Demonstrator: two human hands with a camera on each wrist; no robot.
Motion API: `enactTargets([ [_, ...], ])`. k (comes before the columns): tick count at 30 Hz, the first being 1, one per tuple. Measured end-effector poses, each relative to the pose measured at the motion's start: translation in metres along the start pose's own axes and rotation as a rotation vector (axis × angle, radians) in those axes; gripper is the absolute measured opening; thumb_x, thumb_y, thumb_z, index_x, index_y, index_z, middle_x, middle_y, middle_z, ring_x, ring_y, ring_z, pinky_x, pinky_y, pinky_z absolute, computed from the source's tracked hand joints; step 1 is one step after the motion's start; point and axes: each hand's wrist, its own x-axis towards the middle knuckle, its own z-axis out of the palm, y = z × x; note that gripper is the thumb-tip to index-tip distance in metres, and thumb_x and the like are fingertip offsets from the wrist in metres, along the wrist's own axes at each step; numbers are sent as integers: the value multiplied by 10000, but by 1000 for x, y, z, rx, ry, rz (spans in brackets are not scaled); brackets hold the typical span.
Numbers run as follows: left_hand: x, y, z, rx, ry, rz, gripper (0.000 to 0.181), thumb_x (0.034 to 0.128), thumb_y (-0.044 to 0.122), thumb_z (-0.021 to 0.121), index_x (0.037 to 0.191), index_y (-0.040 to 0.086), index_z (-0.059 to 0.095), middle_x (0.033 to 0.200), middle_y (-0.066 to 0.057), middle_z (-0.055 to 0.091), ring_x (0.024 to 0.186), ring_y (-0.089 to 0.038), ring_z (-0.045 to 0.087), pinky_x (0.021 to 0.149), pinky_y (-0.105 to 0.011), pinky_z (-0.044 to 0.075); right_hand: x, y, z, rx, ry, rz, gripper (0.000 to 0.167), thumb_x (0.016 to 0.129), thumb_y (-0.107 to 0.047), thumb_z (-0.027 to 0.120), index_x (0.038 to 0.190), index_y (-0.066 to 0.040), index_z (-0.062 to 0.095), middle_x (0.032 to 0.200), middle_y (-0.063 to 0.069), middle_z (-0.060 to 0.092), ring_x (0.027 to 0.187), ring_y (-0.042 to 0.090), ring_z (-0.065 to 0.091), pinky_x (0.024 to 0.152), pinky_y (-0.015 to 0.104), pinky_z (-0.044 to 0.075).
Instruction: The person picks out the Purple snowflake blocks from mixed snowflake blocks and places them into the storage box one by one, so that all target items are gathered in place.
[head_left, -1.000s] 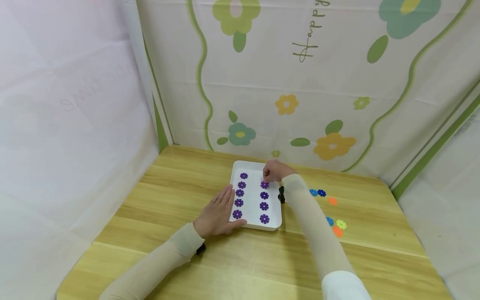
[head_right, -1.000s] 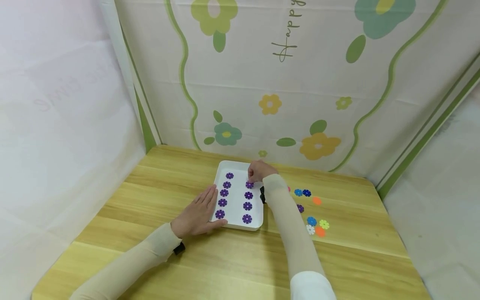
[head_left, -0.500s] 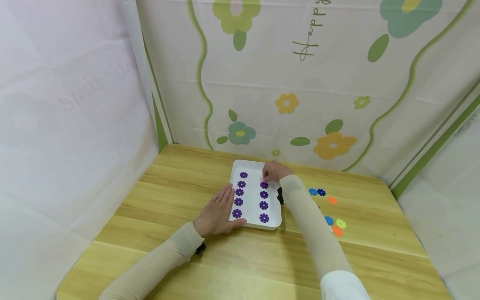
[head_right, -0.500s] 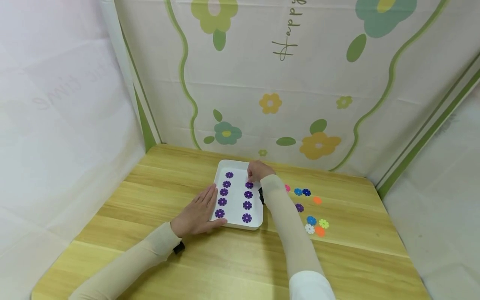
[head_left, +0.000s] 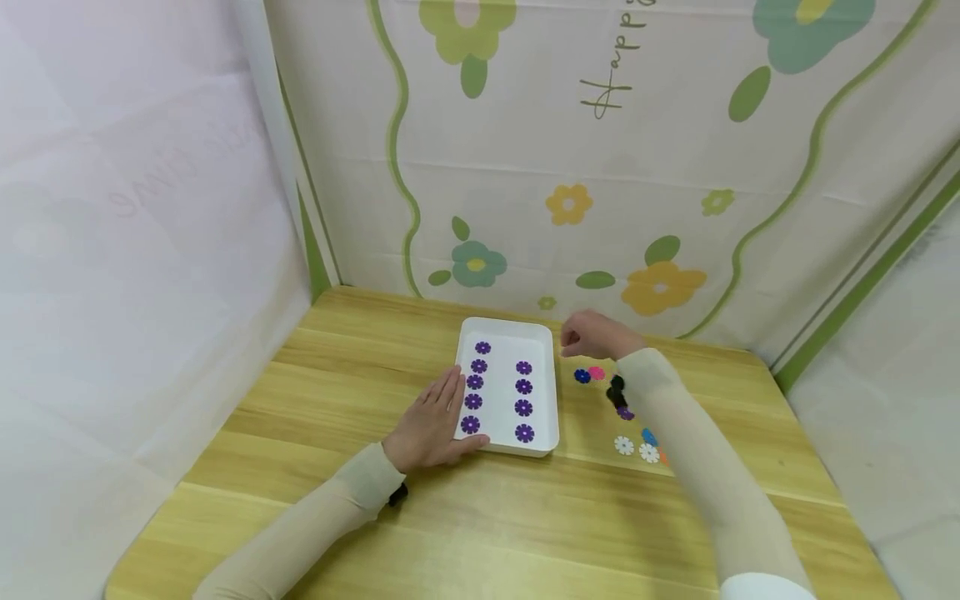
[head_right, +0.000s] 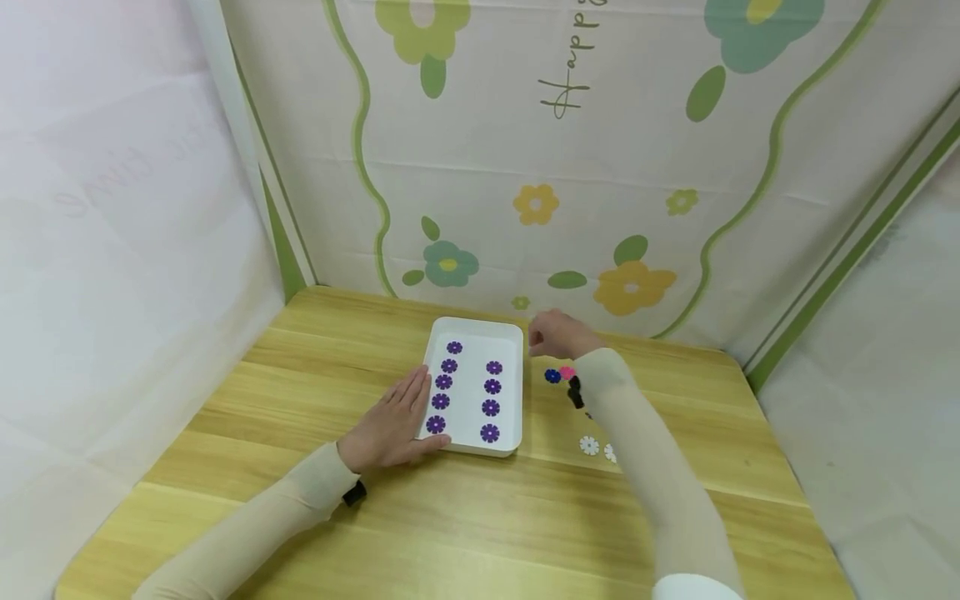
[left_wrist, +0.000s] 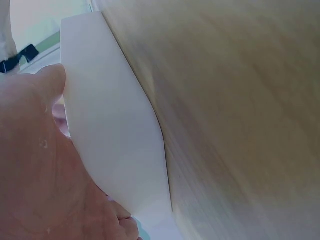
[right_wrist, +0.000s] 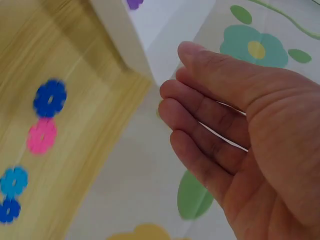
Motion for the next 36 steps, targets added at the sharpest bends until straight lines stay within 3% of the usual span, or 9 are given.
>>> enactTargets([
  [8, -4, 0, -2, -24, -12, -8, 1073, 1021, 732, 442, 1637, -113, 198, 1748, -291, 126, 1642, -414, 170, 1329, -520, 245, -56, 32, 6, -25, -41, 32, 120, 966, -126, 773, 1038, -34, 798, 970, 66, 775, 812, 134, 678, 769, 354, 621],
  [15, -3, 1, -5, -7, -30, -23, 1056, 1029, 726, 429, 1646, -95, 184, 1753, -272, 119, 1647, -400, 156, 1337, -508, 223, -89, 53, 34, -19, -60, 30, 169, 944, -76, 775, 1092, 6, 769, 1044, 137, 758, 873, 161, 650, 810, 368, 613],
  [22, -4, 1, -5, -12, -26, -13, 1058, 1028, 731, 424, 1640, -103, 201, 1748, -281, 136, 1642, -406, 175, 1333, -515, 234, -100, 64, 65, 111, -52, 104, 36, 964, -29, 708, 942, -53, 725, 837, 42, 620, 739, 145, 493, 660, 281, 453],
  [25, -3, 2, -4, -18, -24, -10, 1056, 1030, 727, 425, 1640, -104, 196, 1748, -282, 130, 1642, -408, 170, 1333, -517, 231, -101, 66, 75, 146, -42, 138, 56, 973, -40, 706, 962, -81, 743, 873, 34, 650, 762, 147, 535, 673, 279, 480],
  [29, -3, 2, -5, -25, -21, -8, 1054, 1032, 719, 431, 1640, -107, 189, 1747, -285, 128, 1643, -411, 163, 1334, -518, 226, -101, 71, 84, 112, -7, 111, 95, 963, -94, 767, 1058, -89, 777, 1001, 27, 733, 847, 131, 617, 759, 306, 585],
  [36, -2, 2, -6, -27, -26, -10, 1061, 1031, 726, 427, 1644, -102, 174, 1751, -278, 116, 1645, -406, 157, 1335, -513, 224, -101, 76, 86, 150, 7, 104, 152, 953, -83, 776, 1102, -53, 784, 1028, 40, 743, 863, 123, 631, 775, 318, 606],
])
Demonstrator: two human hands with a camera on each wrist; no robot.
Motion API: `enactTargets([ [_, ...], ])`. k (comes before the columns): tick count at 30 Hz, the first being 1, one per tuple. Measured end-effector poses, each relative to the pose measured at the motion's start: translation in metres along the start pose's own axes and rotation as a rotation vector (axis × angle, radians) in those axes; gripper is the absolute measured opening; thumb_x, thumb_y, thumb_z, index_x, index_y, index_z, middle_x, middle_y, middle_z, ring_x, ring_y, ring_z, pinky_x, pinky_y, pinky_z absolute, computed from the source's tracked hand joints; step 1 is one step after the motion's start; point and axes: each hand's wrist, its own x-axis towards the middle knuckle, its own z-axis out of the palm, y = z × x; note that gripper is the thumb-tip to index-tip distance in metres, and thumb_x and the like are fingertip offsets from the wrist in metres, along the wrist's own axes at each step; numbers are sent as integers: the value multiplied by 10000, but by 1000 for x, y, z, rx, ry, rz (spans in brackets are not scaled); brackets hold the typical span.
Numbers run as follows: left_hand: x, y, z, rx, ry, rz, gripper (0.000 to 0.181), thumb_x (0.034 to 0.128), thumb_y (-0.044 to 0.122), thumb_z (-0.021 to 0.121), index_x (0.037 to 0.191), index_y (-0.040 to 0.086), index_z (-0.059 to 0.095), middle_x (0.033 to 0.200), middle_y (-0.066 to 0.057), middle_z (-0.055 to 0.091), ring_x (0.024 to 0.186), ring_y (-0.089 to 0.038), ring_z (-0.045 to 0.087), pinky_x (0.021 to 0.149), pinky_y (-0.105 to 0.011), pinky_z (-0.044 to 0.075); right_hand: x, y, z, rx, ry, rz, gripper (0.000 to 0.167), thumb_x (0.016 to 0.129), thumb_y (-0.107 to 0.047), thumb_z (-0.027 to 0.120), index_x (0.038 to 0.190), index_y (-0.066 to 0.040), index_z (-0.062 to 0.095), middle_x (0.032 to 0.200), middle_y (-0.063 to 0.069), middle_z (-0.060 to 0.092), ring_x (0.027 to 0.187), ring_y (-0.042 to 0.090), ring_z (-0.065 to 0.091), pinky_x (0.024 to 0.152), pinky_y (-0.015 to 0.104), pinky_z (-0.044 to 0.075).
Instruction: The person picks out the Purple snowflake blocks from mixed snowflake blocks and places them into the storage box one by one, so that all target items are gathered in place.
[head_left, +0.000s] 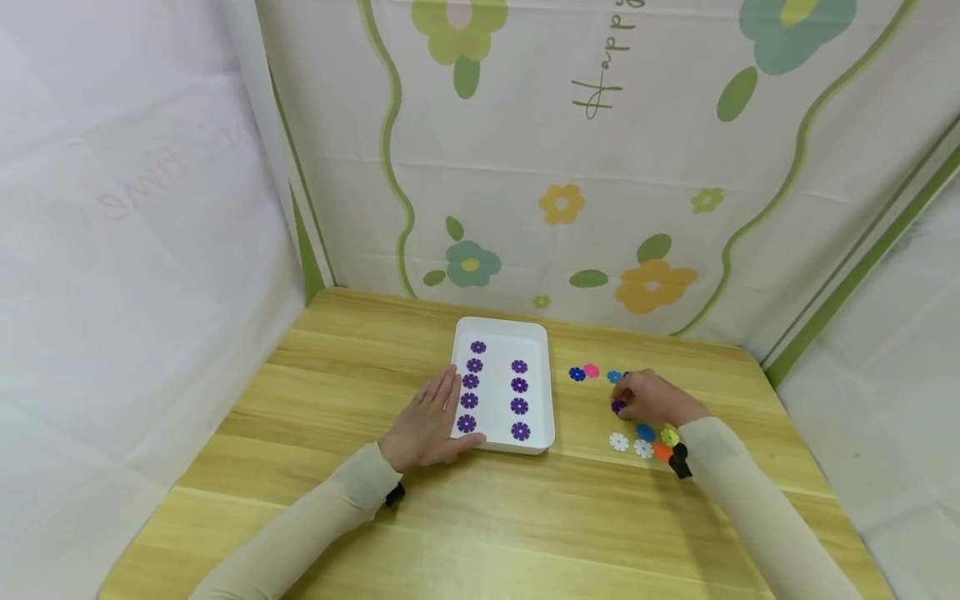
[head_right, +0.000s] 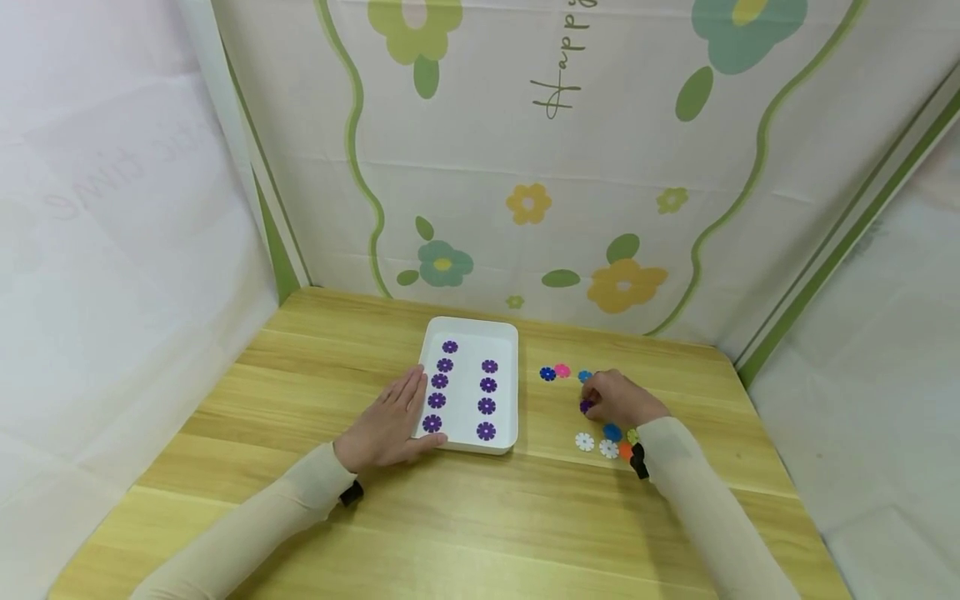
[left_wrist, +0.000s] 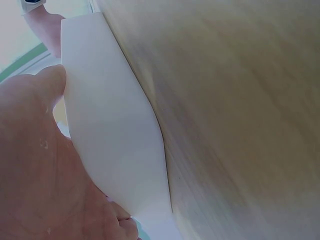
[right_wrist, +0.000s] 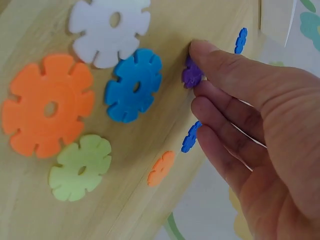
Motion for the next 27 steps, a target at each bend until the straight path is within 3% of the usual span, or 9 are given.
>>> enactTargets([
  [4, 1, 0, 0, 6, -5, -1, 1062, 1032, 729, 422, 1648, -98, 166, 1753, -276, 111, 1648, -404, 147, 1338, -507, 218, 1, 2, -2, 22, -2, 8, 157, 946, -82, 779, 1101, -58, 785, 1027, 32, 742, 867, 119, 636, 777, 307, 600],
  [11, 0, 1, -2, 18, -4, 0, 1057, 1033, 723, 428, 1643, -103, 180, 1750, -278, 125, 1645, -409, 159, 1337, -509, 217, 6, 3, -5, 36, 2, 9, 59, 918, -74, 813, 961, -110, 794, 917, -15, 704, 792, 136, 562, 716, 258, 523],
  [19, 1, 1, -2, 37, 7, 9, 1056, 1031, 724, 428, 1638, -108, 197, 1743, -286, 157, 1640, -413, 179, 1335, -509, 228, 12, 2, -11, -11, 7, 13, 127, 931, -91, 806, 836, -139, 737, 841, -45, 701, 746, 116, 558, 704, 258, 506],
  [27, 1, 1, -1, 29, 10, 10, 1054, 1030, 723, 432, 1636, -109, 205, 1742, -289, 161, 1639, -415, 183, 1334, -510, 230, 12, -6, -34, 6, -41, 16, 152, 1001, -84, 716, 849, -80, 727, 856, 56, 718, 721, 122, 536, 678, 257, 480],
])
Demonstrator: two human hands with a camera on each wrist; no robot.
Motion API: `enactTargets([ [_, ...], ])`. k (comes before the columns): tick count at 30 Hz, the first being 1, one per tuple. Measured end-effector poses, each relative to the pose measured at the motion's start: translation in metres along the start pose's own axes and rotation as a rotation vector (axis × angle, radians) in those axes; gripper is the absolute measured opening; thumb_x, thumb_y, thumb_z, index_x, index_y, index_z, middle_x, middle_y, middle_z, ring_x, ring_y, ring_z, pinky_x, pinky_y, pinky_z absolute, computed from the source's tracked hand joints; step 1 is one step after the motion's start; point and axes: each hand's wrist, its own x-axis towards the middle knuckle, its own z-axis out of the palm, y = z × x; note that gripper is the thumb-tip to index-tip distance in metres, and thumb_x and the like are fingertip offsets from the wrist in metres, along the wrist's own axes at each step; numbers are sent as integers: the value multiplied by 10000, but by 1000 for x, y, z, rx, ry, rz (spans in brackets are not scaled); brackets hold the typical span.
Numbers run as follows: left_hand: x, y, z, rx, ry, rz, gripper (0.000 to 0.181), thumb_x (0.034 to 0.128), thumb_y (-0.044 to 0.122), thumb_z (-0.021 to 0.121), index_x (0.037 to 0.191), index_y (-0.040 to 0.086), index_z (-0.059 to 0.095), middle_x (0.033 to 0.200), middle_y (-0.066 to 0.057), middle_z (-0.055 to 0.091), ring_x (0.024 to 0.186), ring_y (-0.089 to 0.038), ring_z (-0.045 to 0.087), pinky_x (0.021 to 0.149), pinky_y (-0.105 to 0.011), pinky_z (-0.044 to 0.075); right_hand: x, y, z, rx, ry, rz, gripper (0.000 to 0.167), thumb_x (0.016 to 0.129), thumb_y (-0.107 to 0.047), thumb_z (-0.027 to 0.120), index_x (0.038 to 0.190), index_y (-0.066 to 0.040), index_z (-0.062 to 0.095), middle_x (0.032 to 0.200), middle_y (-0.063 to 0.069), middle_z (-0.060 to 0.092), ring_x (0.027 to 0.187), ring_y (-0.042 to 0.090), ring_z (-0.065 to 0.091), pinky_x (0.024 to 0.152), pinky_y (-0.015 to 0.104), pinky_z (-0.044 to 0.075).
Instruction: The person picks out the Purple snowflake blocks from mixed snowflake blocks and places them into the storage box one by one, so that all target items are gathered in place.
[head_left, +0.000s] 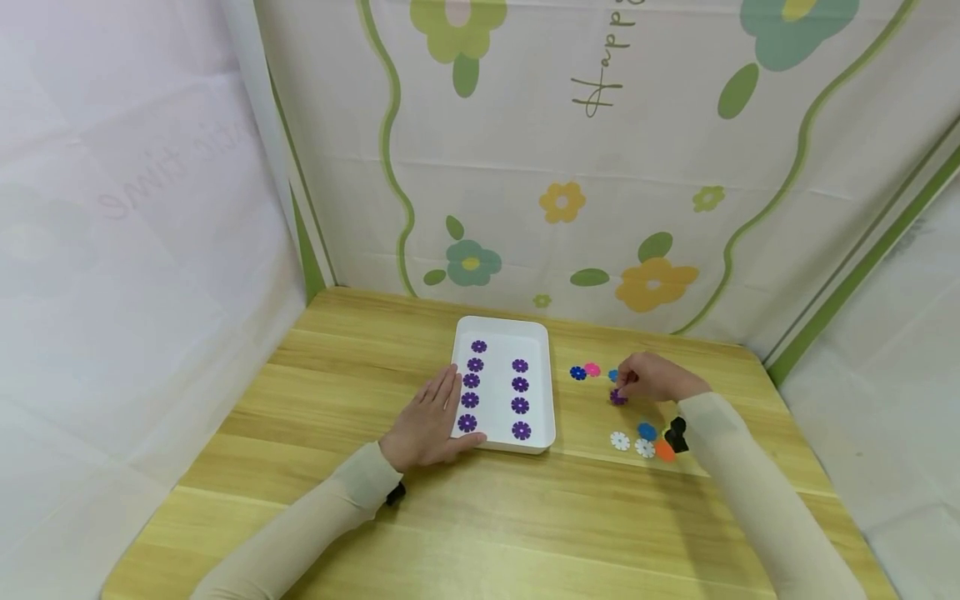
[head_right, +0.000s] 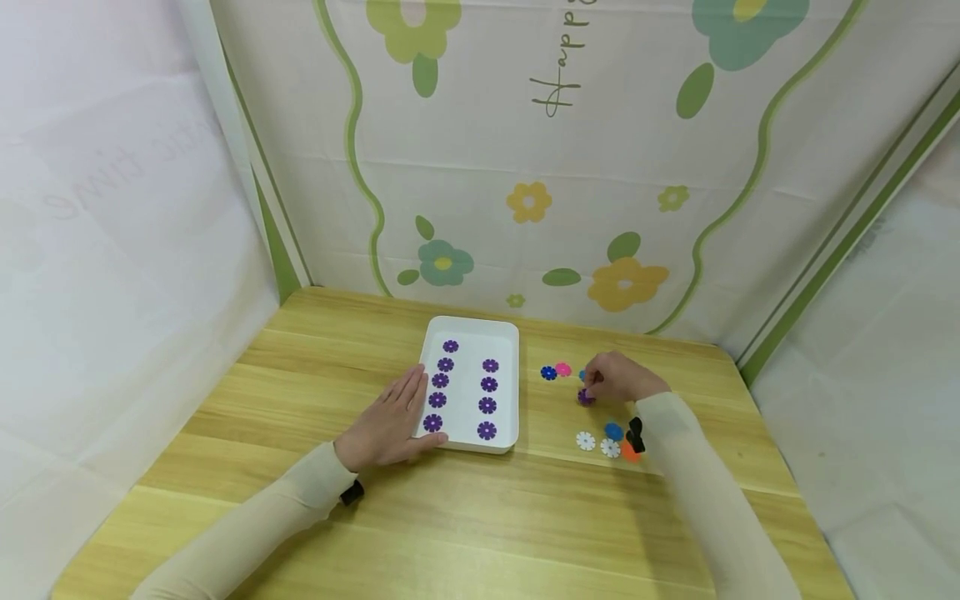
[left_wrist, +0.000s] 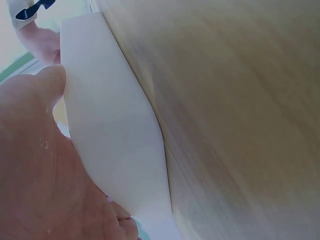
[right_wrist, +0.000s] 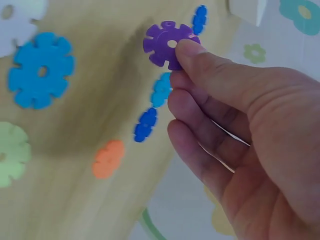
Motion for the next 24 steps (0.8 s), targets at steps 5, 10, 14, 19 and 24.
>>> enactTargets([
  [5, 0, 0, 0, 0, -14, -10, 1062, 1028, 731, 423, 1644, -100, 184, 1748, -279, 142, 1643, -409, 169, 1337, -508, 220, 3, -8, -15, 15, 17, -40, 161, 1034, -73, 663, 887, -50, 725, 888, 135, 721, 703, 122, 514, 662, 265, 468],
  [10, 0, -1, 1, 0, -14, -9, 1060, 1027, 732, 426, 1641, -102, 196, 1747, -280, 146, 1642, -409, 175, 1335, -511, 227, 13, -20, -26, -26, 27, -42, 153, 1047, -118, 659, 925, -74, 742, 879, 87, 723, 689, 109, 525, 658, 255, 478],
  [14, 0, -1, 0, -3, -15, -6, 1061, 1026, 734, 423, 1639, -104, 203, 1747, -282, 143, 1643, -410, 172, 1333, -512, 232, 24, -35, -33, -58, 31, -50, 138, 1041, -112, 666, 944, -66, 752, 864, 64, 715, 702, 126, 539, 684, 273, 490],
  [19, 0, 0, 0, -1, -11, -8, 1065, 1022, 737, 428, 1638, -104, 207, 1747, -280, 145, 1642, -409, 178, 1331, -515, 238, 45, -56, -38, -82, 24, -47, 158, 1046, -126, 665, 943, -71, 770, 881, 42, 738, 735, 139, 576, 718, 294, 526],
  [24, 1, 0, 2, 10, -12, -14, 1067, 1019, 744, 422, 1643, -93, 204, 1753, -267, 135, 1645, -399, 171, 1333, -510, 236, 70, -73, -38, -86, 37, -75, 162, 1038, -134, 684, 911, -79, 769, 842, 1, 716, 729, 141, 577, 724, 285, 526],
])
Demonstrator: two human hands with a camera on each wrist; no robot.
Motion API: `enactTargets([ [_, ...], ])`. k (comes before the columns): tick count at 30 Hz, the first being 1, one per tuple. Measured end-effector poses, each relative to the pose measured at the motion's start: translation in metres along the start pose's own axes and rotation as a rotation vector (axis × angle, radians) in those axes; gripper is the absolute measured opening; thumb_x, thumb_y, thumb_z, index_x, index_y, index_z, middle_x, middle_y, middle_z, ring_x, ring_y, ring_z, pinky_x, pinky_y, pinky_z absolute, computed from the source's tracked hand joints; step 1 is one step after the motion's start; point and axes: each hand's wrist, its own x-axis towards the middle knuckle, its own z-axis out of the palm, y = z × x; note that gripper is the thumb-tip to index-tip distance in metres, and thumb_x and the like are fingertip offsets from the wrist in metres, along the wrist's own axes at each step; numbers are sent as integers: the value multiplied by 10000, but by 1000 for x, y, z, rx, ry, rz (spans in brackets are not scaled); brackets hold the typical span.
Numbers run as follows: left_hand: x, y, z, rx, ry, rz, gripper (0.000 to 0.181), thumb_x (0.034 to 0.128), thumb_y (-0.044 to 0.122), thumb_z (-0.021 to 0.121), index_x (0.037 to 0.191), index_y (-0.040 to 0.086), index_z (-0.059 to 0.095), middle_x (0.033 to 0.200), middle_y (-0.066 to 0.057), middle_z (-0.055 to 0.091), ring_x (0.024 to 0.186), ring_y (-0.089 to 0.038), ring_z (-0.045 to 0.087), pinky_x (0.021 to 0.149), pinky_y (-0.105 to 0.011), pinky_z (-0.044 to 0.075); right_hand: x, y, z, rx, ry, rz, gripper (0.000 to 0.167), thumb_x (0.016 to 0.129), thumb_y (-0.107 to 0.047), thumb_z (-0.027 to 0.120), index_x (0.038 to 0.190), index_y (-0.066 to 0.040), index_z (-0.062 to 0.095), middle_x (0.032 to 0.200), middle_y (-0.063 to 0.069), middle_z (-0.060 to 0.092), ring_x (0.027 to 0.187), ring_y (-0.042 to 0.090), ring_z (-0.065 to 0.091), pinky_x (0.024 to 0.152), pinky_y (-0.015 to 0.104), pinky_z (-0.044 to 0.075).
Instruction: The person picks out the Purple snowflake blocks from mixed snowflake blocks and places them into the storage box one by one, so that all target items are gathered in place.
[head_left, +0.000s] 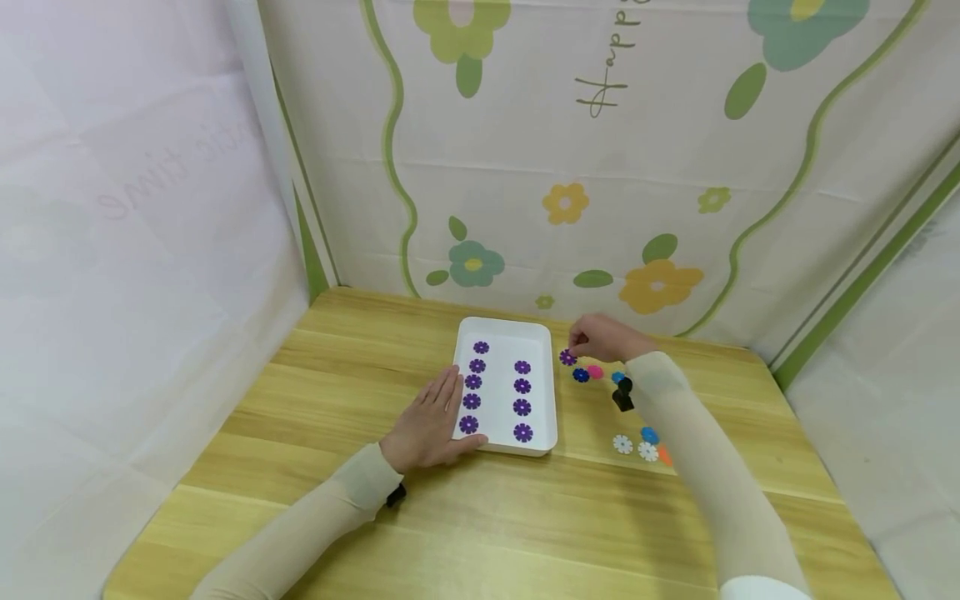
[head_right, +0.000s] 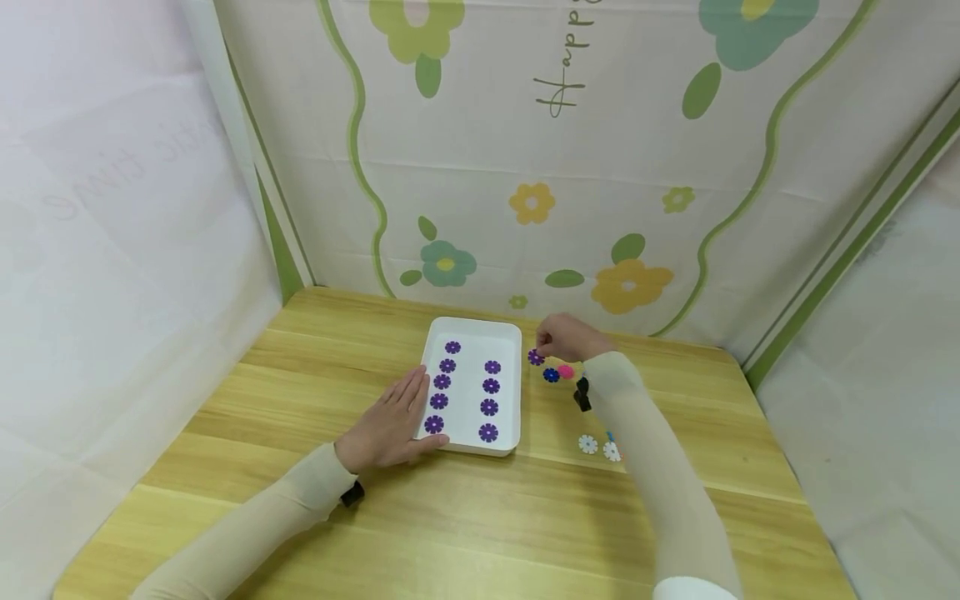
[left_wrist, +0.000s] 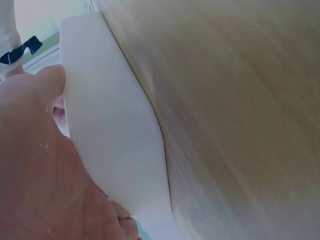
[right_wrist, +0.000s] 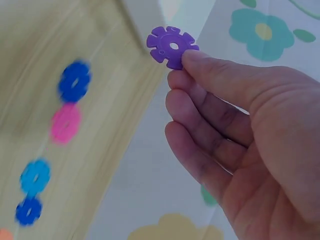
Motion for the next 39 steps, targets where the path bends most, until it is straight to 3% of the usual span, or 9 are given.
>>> enactTargets([
  [5, 0, -1, 2, 14, -7, -3, 1073, 1018, 758, 399, 1650, -82, 187, 1759, -256, 112, 1651, -387, 147, 1339, -502, 220, 26, -18, 1, 17, 2, -17, 157, 1031, -130, 693, 911, -63, 769, 848, 12, 714, 743, 152, 579, 710, 283, 511],
  [12, 2, -3, 6, 1, 19, 2, 1075, 1017, 745, 432, 1645, -94, 196, 1753, -270, 137, 1645, -399, 169, 1331, -512, 240, 61, -32, 9, -7, 19, -10, 127, 1025, -136, 695, 965, -62, 778, 986, 133, 761, 837, 179, 622, 781, 319, 562],
  [19, 4, -6, 12, 9, 18, 4, 1105, 1008, 769, 415, 1650, -94, 163, 1757, -268, 106, 1651, -387, 141, 1338, -500, 217, 83, -32, 25, -4, 31, 42, 101, 1015, -125, 711, 977, -71, 788, 984, 56, 732, 907, 197, 649, 849, 340, 593],
  [30, 3, -4, 8, -9, 46, 26, 1093, 1010, 760, 428, 1633, -113, 217, 1737, -295, 175, 1636, -416, 196, 1325, -524, 256, 97, -16, 42, 64, 72, 120, 99, 1005, -111, 726, 992, -63, 812, 996, 69, 772, 892, 193, 702, 867, 362, 618],
  [39, 1, 0, -1, -1, 3, -3, 1083, 1010, 741, 458, 1641, -100, 199, 1744, -280, 157, 1640, -395, 192, 1328, -506, 254, 97, -21, 43, 58, 69, 165, 128, 1012, -79, 699, 1013, -52, 825, 1058, 104, 780, 892, 205, 667, 848, 368, 598],
])
